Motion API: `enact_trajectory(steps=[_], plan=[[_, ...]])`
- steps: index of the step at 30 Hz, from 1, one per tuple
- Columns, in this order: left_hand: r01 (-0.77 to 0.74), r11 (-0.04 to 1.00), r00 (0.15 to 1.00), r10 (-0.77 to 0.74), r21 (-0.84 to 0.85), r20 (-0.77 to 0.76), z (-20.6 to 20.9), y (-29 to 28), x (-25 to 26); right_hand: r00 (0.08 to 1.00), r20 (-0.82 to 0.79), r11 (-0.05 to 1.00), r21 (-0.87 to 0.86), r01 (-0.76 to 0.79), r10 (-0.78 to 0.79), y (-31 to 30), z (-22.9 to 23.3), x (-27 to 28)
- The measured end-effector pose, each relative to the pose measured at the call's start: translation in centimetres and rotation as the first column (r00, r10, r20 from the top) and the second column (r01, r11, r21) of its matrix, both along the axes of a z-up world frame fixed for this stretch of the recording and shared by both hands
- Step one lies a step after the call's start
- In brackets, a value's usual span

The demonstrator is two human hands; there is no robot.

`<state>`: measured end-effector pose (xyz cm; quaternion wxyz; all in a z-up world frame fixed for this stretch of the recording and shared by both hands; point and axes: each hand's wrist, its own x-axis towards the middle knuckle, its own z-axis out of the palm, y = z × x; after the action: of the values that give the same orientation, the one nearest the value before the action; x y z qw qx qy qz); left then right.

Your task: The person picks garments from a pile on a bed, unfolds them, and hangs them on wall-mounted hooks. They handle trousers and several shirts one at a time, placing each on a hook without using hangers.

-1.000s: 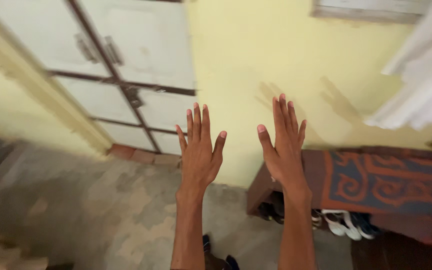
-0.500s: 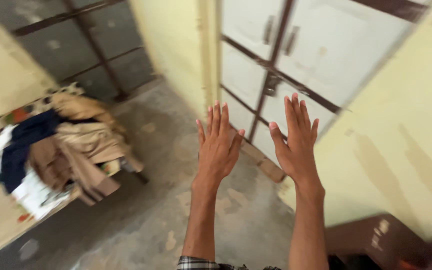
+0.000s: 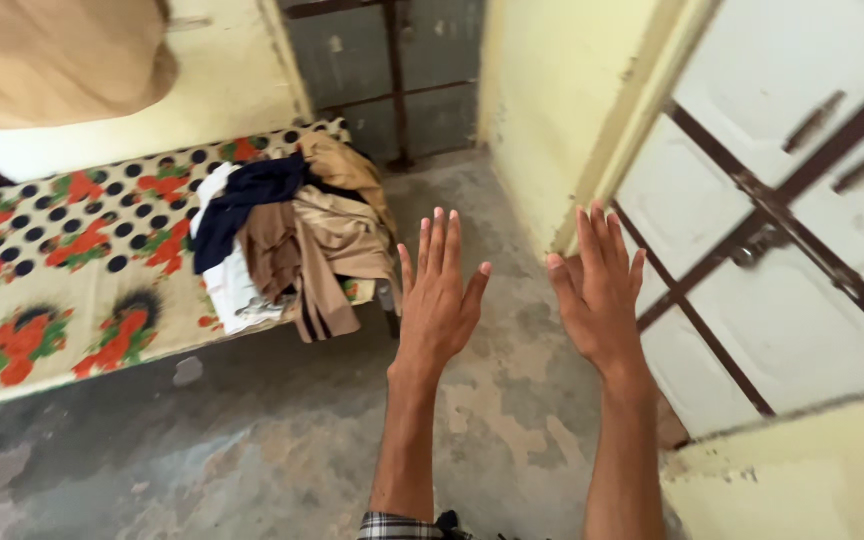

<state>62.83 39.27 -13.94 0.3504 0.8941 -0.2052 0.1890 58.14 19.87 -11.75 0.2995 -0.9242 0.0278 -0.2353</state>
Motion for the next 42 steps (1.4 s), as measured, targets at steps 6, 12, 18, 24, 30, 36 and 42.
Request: enact_trajectory(steps=[6, 12, 18, 24, 30, 36, 42], plan=[[-0.119, 0.993, 0.992, 0.119, 0.008, -0.030, -1.0, 3.3, 1.0, 0.991, -0.022, 0.991, -0.021, -0.130, 0.129, 3.3, -0.5, 3.5], [-0.269, 0.962, 0.962, 0.271, 0.052, -0.026, -1.7, 6.0, 3.1, 0.968, -0.056, 0.970, -0.003, -0.245, 0.244, 5.4, -1.2, 7.8], [-0.381, 0.922, 0.924, 0.379, 0.068, 0.041, -2.0, 7.2, 6.8, 0.946, -0.016, 0.945, -0.042, -0.324, 0.323, 6.2, -1.8, 13.7], [-0.458, 0.889, 0.888, 0.456, 0.019, 0.062, -1.8, 7.0, 8.6, 0.918, -0.046, 0.918, -0.036, -0.394, 0.393, 5.8, -2.0, 17.5], [-0.529, 0.848, 0.848, 0.528, 0.015, 0.042, -1.8, 8.4, 9.2, 0.872, 0.022, 0.872, 0.000, -0.489, 0.489, 7.7, -2.0, 20.7], [-0.590, 0.807, 0.807, 0.591, 0.023, -0.002, -2.8, 11.9, 10.9, 0.834, -0.009, 0.834, -0.011, -0.551, 0.551, 12.0, -2.6, 23.4], [-0.618, 0.787, 0.786, 0.617, -0.004, -0.025, -4.1, 17.6, 13.9, 0.814, 0.002, 0.814, -0.034, -0.581, 0.581, 17.5, -3.1, 27.1]])
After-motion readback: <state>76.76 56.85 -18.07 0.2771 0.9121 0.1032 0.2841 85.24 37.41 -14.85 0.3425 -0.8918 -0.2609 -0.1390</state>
